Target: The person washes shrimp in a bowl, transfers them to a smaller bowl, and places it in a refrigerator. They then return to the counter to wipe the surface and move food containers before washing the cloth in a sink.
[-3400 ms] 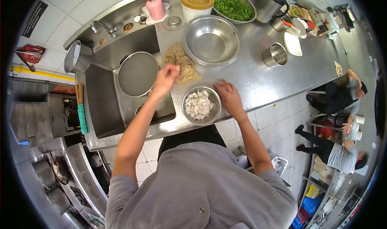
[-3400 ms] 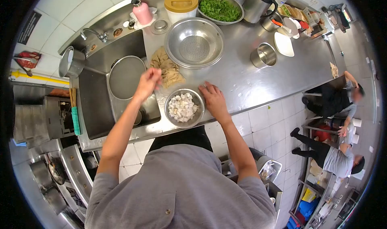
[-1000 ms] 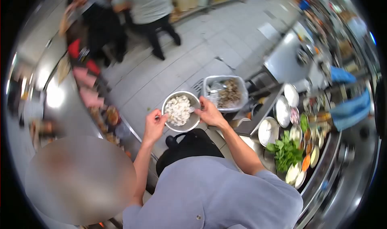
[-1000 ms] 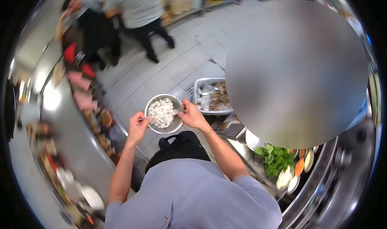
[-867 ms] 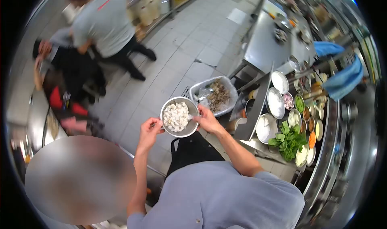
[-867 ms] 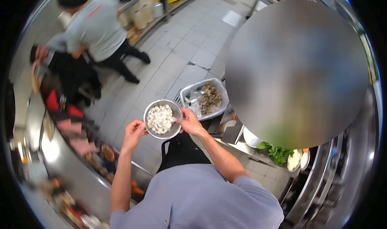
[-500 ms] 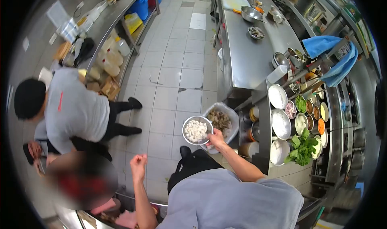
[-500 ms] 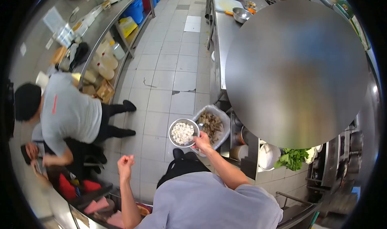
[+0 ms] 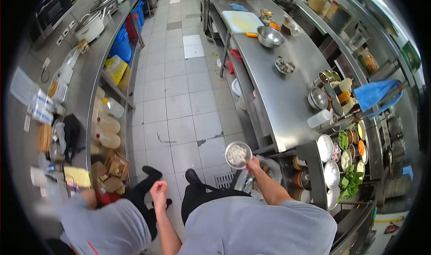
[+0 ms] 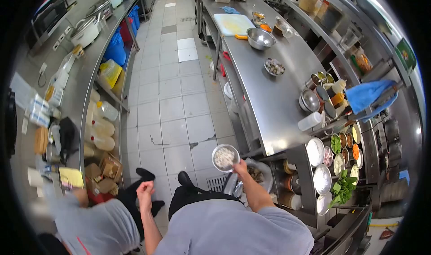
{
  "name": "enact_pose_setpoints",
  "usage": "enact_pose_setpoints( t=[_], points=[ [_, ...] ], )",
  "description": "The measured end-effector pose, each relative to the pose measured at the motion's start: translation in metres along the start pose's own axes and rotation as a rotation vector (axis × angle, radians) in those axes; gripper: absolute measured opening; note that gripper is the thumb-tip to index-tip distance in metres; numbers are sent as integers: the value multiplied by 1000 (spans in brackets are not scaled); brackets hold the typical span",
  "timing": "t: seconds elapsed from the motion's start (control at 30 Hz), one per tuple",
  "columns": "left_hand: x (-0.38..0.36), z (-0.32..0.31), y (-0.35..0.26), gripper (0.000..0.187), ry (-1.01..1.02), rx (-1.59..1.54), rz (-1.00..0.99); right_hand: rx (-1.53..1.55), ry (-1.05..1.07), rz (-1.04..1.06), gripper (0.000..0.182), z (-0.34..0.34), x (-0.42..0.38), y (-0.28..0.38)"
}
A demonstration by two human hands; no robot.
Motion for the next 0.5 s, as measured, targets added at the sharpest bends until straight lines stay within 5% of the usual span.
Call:
enact_pose_setpoints(
  t=[0.07, 0.23, 0.4, 0.5],
  points=[
    [72, -16, -58, 9, 36, -17, -44, -87, -180, -186, 30, 12, 0, -9],
    [244, -55, -177, 6, 191, 131, -112, 178, -470, -252, 27, 12, -11, -27],
    [429, -92, -223, 10, 364, 448, -139, 402, -608, -353, 29, -17, 26, -54],
    [529, -87, -200, 15, 330, 697, -135, 374, -642, -424, 29, -67, 66, 28]
  ],
)
Point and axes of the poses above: each hand's wrist, its own x-axis towards the middle knuckle, its own z-axis out of the back of the hand, y = z × x, the point moved 2 cm from there along x, towards the middle knuckle, and after that the axes turned 1 degree about -x, right-handed, at the moved point
